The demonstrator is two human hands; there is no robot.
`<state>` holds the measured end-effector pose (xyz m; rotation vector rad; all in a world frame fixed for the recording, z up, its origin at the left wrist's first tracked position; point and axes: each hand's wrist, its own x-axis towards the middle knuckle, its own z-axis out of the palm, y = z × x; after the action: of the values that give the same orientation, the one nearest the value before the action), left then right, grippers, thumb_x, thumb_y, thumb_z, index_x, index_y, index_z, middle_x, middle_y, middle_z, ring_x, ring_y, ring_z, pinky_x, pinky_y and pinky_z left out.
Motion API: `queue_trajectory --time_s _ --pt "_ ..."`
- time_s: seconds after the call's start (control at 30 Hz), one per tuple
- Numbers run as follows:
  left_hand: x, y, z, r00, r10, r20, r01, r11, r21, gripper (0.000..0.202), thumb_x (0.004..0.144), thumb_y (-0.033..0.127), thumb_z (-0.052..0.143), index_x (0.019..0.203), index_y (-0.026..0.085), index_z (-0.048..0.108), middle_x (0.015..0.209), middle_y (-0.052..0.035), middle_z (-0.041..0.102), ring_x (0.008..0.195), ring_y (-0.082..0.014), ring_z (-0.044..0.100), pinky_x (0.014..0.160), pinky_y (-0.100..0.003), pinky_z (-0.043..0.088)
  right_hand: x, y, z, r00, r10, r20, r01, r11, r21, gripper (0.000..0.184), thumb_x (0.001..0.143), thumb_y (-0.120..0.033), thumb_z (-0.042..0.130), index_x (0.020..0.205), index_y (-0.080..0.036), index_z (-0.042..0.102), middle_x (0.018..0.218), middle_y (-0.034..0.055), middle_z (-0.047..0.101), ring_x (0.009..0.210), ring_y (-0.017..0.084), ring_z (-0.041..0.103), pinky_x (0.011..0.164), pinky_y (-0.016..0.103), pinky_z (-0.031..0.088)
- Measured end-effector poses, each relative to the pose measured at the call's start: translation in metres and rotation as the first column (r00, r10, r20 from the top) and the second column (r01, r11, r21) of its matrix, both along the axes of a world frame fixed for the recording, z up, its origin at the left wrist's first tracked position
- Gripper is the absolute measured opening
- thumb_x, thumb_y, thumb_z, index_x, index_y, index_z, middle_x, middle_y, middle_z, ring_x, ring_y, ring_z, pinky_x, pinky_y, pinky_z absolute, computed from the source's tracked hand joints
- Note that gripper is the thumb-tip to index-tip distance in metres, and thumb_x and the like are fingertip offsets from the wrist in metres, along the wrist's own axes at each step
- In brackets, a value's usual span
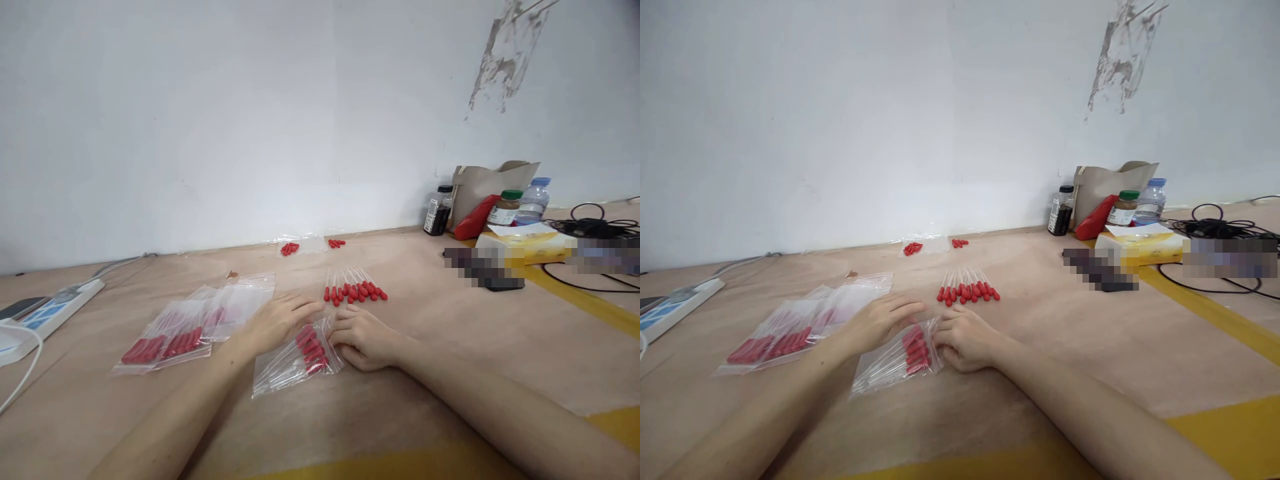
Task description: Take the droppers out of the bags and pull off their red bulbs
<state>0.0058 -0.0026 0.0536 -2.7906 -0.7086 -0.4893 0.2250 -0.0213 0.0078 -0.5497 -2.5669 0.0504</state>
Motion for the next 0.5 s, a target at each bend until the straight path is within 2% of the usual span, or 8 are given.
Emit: queue_trajectory --time_s 0.07,0.17,0.27,0.37,0.5 --pt "0.0 -0.004 0.0 0.995 0.097 0.003 -0.096 0.987 -0.126 0.031 0.087 0.026 0.041 0.117 0.021 0.047 0.106 -0.0054 0.06 0.096 -0.0179 0.055 0.082 -0.032 0.045 -0.001 0.001 -0.002 0.993 -0.054 -0.106 0.039 0.989 -0.141 0.028 0.074 -0.005 0.043 0.086 -0.02 0.063 0.083 0.0013 0.065 0.079 0.015 0.05 0.077 0.029 0.035" --pt "-0.008 -0.015 -0.002 0.983 0.182 -0.019 -0.179 0.932 -0.315 0.037 0.086 0.035 0.042 0.121 0.023 0.043 0.114 -0.0065 0.056 0.102 -0.0198 0.054 0.084 -0.034 0.045 -0.005 0.004 -0.005 0.967 -0.16 -0.198 0.093 0.946 -0.31 0.019 0.077 -0.012 0.049 0.084 -0.02 0.065 0.082 0.0016 0.065 0.077 0.014 0.052 0.076 0.028 0.037" --pt "-0.021 -0.031 -0.01 0.986 0.167 -0.019 -0.158 0.877 -0.454 0.059 0.079 0.044 0.051 0.131 0.022 0.032 0.128 -0.0099 0.045 0.113 -0.0238 0.047 0.091 -0.037 0.041 -0.01 0.005 -0.006 0.955 -0.213 -0.207 0.125 0.92 -0.371 0.011 0.075 -0.022 0.058 0.081 -0.02 0.066 0.078 0.0016 0.064 0.075 0.015 0.051 0.072 0.027 0.037" --pt "-0.032 -0.046 -0.023 0.982 0.186 0.042 -0.135 0.832 -0.538 0.082 0.07 0.047 0.061 0.136 0.02 0.02 0.135 -0.0128 0.036 0.119 -0.0272 0.04 0.095 -0.04 0.038 -0.013 0.003 -0.005 0.952 -0.232 -0.199 0.135 0.904 -0.404 0.012 0.074 -0.025 0.059 0.082 -0.018 0.065 0.071 0.0008 0.061 0.068 0.013 0.049 0.064 0.023 0.036" --pt "-0.034 -0.054 -0.035 0.962 0.24 0.134 -0.117 0.799 -0.589 0.081 0.072 0.042 0.061 0.136 0.022 0.016 0.136 -0.0124 0.034 0.12 -0.0261 0.039 0.096 -0.041 0.037 -0.013 0.001 -0.002 0.949 -0.23 -0.214 0.099 0.866 -0.491 0.02 0.074 -0.032 0.06 0.087 -0.018 0.063 0.07 -0.0006 0.059 0.063 0.012 0.048 0.06 0.022 0.035"
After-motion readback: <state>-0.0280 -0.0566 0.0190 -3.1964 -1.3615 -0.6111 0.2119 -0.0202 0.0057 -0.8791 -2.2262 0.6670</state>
